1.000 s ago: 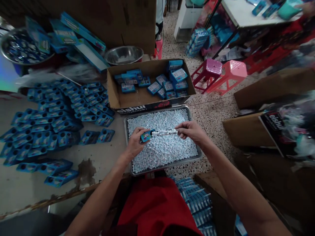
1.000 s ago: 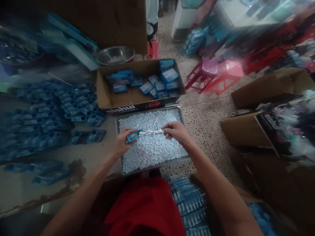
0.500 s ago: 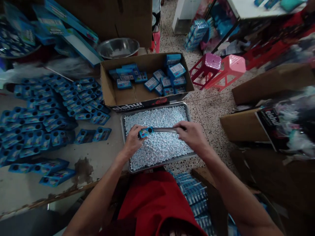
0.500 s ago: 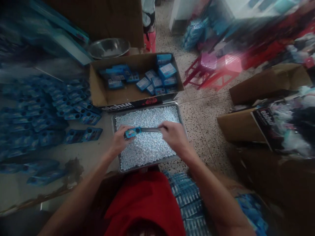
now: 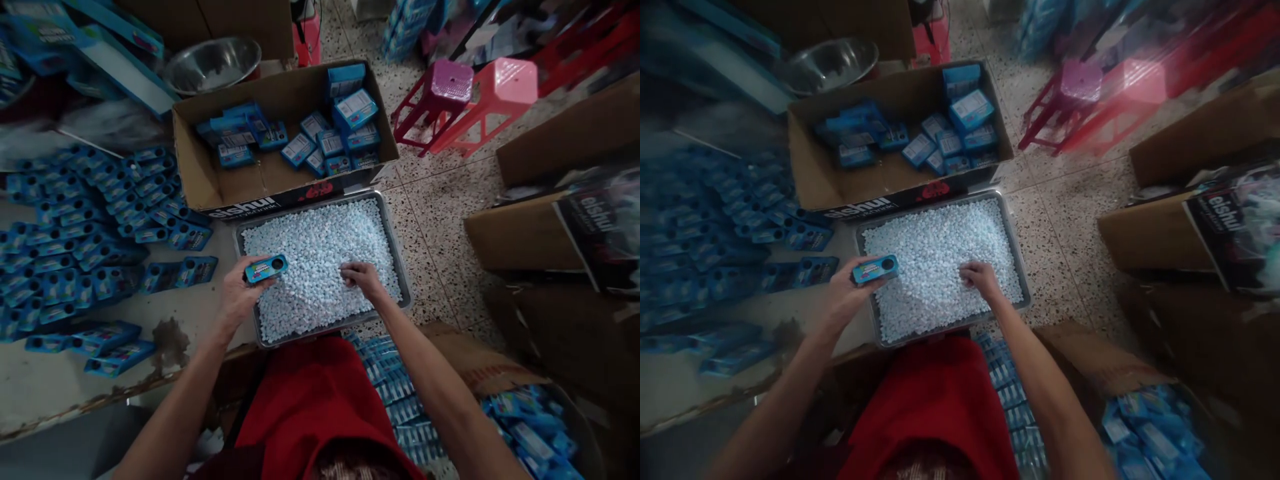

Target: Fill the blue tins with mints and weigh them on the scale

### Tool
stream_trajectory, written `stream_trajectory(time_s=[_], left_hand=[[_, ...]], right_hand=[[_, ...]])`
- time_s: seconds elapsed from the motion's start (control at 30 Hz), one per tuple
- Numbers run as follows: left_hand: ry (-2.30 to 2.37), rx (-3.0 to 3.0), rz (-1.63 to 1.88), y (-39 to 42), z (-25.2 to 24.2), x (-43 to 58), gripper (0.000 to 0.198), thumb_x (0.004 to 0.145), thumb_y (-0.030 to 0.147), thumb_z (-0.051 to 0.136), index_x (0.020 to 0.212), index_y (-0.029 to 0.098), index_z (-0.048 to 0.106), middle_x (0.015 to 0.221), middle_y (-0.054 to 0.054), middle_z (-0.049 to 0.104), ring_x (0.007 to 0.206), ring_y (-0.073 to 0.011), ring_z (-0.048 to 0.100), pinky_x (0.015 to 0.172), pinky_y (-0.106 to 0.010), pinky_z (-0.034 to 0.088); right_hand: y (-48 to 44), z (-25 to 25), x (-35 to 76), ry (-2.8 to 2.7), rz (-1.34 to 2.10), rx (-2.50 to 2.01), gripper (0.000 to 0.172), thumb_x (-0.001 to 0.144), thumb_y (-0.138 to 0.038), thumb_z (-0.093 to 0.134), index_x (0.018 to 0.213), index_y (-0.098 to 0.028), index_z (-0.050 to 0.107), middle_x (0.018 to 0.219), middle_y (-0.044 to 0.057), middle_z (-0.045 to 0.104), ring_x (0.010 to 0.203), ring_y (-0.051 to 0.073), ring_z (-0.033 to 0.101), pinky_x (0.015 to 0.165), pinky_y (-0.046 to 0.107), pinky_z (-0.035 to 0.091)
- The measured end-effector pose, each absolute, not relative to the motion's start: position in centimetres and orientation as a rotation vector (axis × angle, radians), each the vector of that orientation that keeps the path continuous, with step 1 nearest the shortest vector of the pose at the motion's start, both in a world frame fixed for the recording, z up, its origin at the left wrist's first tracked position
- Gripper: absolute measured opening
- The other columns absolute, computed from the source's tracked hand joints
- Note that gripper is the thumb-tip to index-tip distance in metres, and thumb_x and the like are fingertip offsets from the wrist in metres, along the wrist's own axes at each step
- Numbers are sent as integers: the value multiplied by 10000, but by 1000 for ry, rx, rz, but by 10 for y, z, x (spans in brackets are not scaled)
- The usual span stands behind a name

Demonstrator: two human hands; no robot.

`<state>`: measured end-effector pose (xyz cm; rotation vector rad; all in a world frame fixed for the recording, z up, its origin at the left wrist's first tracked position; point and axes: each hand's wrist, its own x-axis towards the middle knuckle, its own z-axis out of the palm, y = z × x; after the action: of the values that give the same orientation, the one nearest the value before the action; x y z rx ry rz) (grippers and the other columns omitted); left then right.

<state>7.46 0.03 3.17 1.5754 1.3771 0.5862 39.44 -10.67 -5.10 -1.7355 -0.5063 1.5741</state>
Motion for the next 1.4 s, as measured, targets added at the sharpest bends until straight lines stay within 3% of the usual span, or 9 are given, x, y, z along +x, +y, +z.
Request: stream_trajectory(time_s=[0.27, 0.57, 1.13, 1.23, 1.4], left_hand=[[1401, 1759, 560, 7, 56, 87, 370, 767, 286, 787, 1125, 206, 741, 1125, -68, 692, 1076, -265, 667, 1005, -386, 521], [1289, 1723, 554, 5, 56, 96, 399, 729, 142, 762, 1122, 201, 731, 1122, -59, 676, 1078, -253, 667, 997, -384, 515], [1215, 1660, 624, 3, 33, 95, 429, 699, 75, 739, 1105, 214, 733, 1054, -42, 665, 1028, -230, 646, 936, -359, 508], [1227, 1658, 610, 4, 34, 98, 425, 700, 94, 744, 1108, 212, 736, 1051, -48, 676, 1014, -231, 648, 937, -362, 510], [1210, 1635, 624, 5, 33, 108, 409, 712, 142, 759, 1114, 216, 737, 1089, -50, 688, 1041, -230, 651, 975, -366, 513]], right_hand=[[-92, 0, 422, -449, 1694, -1600, 462, 578, -451, 945, 873, -131, 790, 649, 34, 701, 498, 82, 546, 475, 191, 420], [-42, 82, 417, -646, 1680, -1639, 318, 647, -352, 911, 869, -149, 809, 659, 43, 717, 499, 81, 571, 466, 183, 454], [-19, 131, 370, -1254, 1284, -1929, 127, 829, -233, 689, 853, -185, 804, 549, 13, 650, 488, 150, 617, 504, 293, 499], [-26, 144, 357, -1489, 1080, -1882, 173, 855, -171, 658, 876, -220, 823, 597, 14, 675, 559, 165, 636, 570, 309, 496], [-45, 163, 355, -1649, 859, -1850, 217, 905, -176, 631, 961, -244, 830, 838, 41, 771, 703, 192, 686, 689, 340, 519]])
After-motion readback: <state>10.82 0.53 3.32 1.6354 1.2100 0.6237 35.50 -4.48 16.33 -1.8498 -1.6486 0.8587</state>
